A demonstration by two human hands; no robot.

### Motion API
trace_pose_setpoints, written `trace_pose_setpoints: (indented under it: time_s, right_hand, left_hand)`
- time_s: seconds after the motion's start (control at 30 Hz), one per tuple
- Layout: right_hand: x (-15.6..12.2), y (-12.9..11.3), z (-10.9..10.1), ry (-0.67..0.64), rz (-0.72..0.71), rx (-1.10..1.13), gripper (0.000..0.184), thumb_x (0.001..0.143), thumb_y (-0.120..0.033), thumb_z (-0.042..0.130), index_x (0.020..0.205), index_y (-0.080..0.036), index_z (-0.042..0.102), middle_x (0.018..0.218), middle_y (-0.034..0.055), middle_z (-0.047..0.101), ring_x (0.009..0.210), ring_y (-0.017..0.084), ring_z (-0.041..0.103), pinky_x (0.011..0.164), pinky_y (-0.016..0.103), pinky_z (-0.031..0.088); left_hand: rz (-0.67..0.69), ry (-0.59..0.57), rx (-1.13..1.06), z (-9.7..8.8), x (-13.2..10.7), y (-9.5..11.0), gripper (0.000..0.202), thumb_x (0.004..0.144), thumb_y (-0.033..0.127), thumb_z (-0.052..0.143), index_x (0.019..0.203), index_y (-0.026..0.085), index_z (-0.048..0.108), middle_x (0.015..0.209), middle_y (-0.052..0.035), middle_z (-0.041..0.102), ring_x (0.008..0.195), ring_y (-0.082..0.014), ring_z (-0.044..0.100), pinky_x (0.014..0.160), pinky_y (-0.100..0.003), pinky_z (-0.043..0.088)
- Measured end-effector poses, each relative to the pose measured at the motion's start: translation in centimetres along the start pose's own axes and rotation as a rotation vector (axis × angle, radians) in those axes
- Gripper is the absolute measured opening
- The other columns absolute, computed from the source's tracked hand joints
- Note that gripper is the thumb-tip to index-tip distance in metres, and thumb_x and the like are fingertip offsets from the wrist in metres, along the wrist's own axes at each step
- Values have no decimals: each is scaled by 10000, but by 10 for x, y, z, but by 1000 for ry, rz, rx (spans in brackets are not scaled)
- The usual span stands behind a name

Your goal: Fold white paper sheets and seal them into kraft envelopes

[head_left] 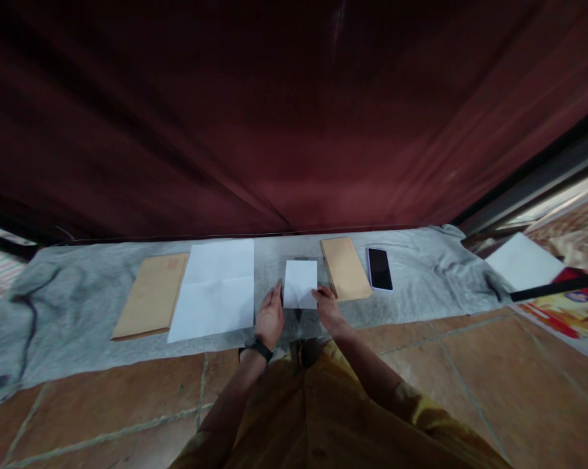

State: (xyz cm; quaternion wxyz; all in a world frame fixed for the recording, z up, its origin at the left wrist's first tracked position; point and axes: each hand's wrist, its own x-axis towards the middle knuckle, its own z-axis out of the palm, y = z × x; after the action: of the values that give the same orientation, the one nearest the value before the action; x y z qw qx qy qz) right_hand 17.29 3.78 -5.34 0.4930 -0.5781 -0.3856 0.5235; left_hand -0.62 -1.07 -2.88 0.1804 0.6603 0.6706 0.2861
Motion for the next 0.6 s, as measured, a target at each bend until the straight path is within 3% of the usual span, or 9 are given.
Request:
trace_pose_setpoints:
  time_s: [0.17,0.3,0.43,0.6]
  right_hand:
    - [-3,-4,5,56,100,157,432,584,-579,769,715,-245,528,656,-38,603,637,156,586,609,282,465]
    - [-12,-9,6,59,179,216,399,550,-509,807,704,-240,555,636,-51,597,595,142,561,548,258,422]
    - [-19,-17,3,31,251,241,355,564,-468,798,702,-230,575,620,-43,606,570,145,557,499,245,370]
    - [-22,-24,0,-16,278,250,332,549,-430,798,706,-215,599,647,-29,636,577,135,555,531,249,386]
  left_hand:
    - [-297,-18,-439,-3,8,10,556,926,244,551,1472,173,481,956,-61,747,885,-203,696,870,-361,562]
    - [-636,-49,-848,-5,12,14,385,834,193,660,1219,179,675,846,-32,725,672,-147,660,618,-261,533]
    - [-757,-92,-950,-7,12,16,286,820,244,701,1088,145,691,817,-53,722,575,-138,658,524,-243,492]
    - [-832,-105,-1022,-8,10,21,208,792,244,748,970,152,693,766,-41,708,553,-135,654,483,-222,467]
